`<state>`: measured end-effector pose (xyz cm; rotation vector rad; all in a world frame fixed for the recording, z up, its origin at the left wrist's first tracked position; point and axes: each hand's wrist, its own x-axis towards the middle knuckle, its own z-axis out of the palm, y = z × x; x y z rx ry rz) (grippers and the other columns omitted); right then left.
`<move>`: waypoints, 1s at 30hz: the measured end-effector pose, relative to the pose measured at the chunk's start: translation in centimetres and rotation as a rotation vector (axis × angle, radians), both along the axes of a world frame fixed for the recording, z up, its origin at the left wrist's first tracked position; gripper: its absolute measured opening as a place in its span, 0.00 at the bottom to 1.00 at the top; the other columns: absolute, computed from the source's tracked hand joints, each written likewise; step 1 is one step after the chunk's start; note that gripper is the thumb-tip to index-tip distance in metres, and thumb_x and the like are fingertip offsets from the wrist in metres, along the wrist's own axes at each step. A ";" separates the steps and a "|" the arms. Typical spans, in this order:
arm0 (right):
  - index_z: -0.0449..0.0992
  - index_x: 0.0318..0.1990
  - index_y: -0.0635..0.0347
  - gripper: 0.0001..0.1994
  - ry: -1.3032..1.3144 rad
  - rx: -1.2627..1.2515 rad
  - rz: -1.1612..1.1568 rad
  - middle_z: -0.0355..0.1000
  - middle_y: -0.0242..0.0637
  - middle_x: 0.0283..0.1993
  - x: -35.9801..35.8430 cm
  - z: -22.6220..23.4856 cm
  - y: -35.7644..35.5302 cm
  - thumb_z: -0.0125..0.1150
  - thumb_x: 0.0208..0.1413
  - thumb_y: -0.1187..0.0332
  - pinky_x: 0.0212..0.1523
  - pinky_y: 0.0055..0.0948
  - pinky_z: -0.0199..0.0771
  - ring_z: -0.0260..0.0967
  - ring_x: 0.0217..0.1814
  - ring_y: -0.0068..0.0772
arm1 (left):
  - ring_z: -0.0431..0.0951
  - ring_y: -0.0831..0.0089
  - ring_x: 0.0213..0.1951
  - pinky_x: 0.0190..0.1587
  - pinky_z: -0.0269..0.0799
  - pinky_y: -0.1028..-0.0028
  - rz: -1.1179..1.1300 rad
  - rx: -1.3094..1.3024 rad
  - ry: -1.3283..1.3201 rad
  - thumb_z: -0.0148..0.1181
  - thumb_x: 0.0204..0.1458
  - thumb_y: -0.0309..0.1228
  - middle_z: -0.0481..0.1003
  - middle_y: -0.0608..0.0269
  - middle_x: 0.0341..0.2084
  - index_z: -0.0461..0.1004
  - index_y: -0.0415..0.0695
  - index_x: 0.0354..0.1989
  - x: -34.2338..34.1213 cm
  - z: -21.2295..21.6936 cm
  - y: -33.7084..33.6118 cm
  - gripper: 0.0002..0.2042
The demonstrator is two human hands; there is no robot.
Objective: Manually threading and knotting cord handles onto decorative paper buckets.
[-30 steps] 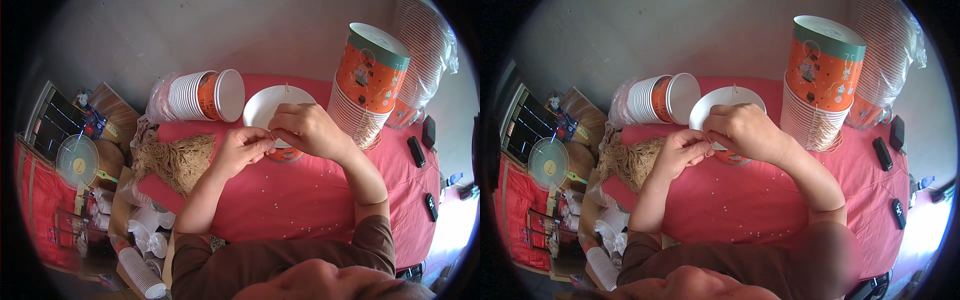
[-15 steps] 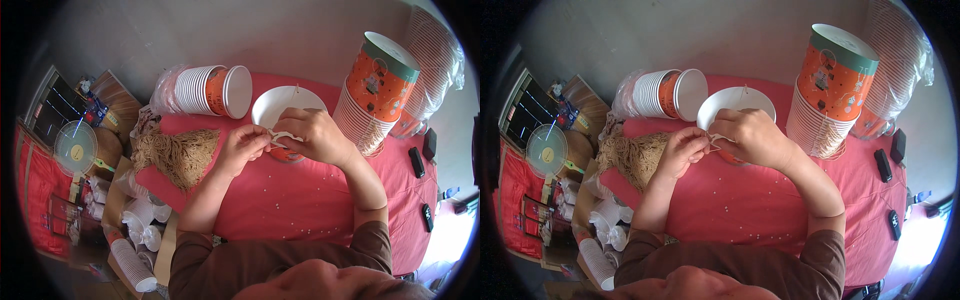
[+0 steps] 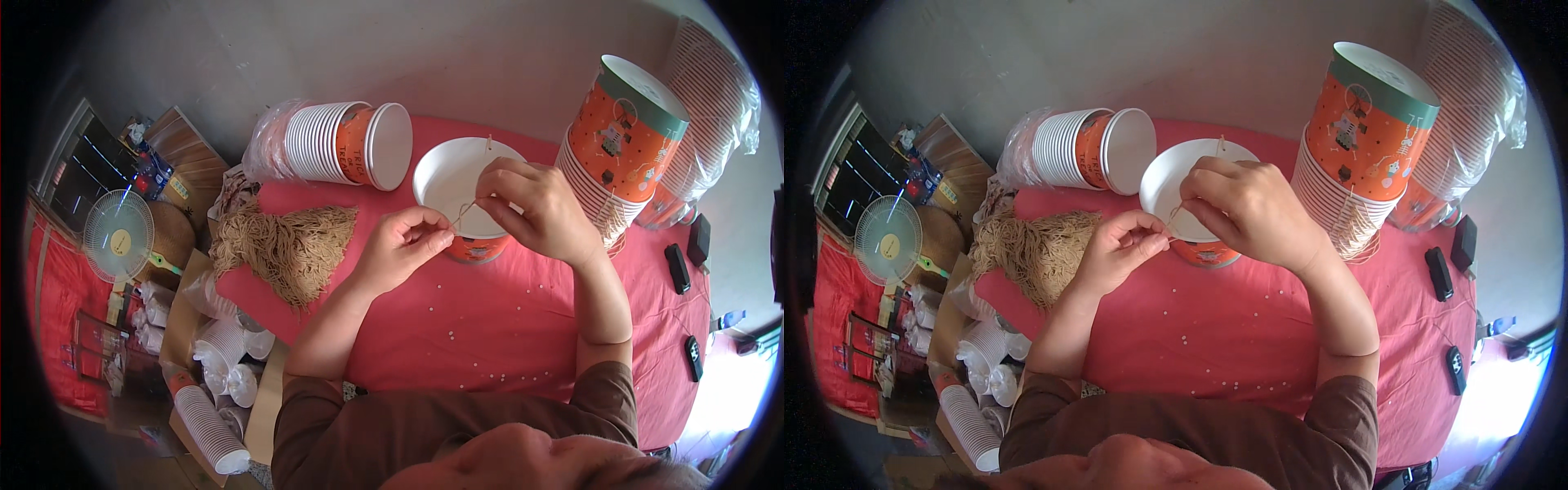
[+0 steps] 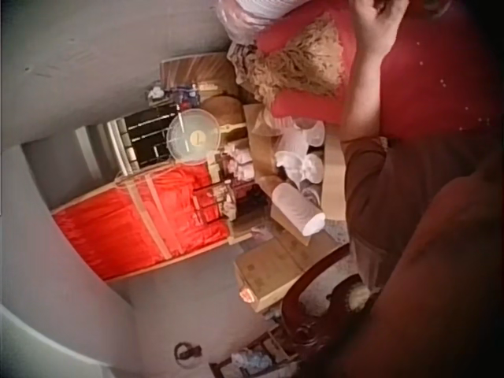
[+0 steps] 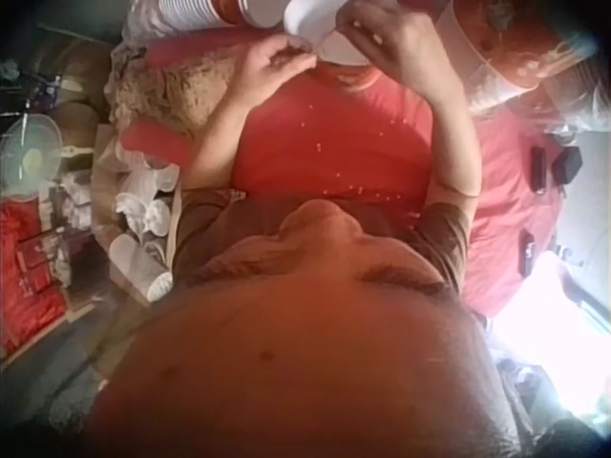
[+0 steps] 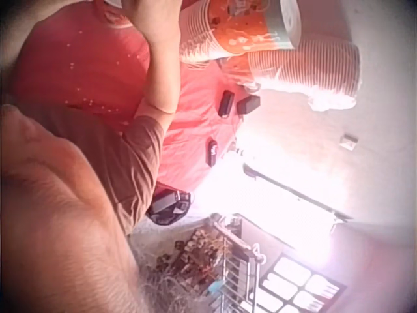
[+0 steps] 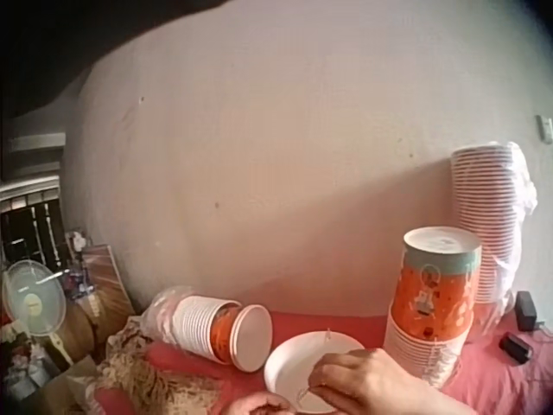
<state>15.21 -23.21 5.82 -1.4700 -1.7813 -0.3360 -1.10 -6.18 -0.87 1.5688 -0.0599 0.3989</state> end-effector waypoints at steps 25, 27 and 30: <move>0.77 0.32 0.61 0.05 -0.007 -0.064 0.069 0.74 0.38 0.33 -0.9 -1.7 1.6 0.67 0.48 0.75 0.31 0.37 0.75 0.75 0.31 0.43 | 0.75 0.85 0.35 0.37 0.73 0.83 -0.029 -0.150 0.007 0.61 0.59 0.24 0.77 0.66 0.34 0.75 0.36 0.43 -0.2 -0.8 0.1 0.07; 0.77 0.32 0.62 0.05 0.014 -0.084 0.080 0.74 0.38 0.31 -1.0 -1.7 1.6 0.67 0.48 0.74 0.31 0.37 0.74 0.75 0.31 0.43 | 0.73 0.86 0.31 0.32 0.68 0.85 0.017 -0.131 -0.004 0.62 0.58 0.24 0.76 0.68 0.31 0.75 0.37 0.43 0.0 -0.6 -0.5 0.07; 0.77 0.33 0.60 0.05 0.049 -0.098 0.102 0.75 0.37 0.30 -1.0 -1.8 1.6 0.66 0.49 0.72 0.30 0.40 0.73 0.75 0.31 0.44 | 0.71 0.88 0.29 0.29 0.65 0.87 0.081 -0.093 -0.035 0.64 0.56 0.23 0.76 0.69 0.30 0.75 0.39 0.43 0.3 -1.0 -0.9 0.08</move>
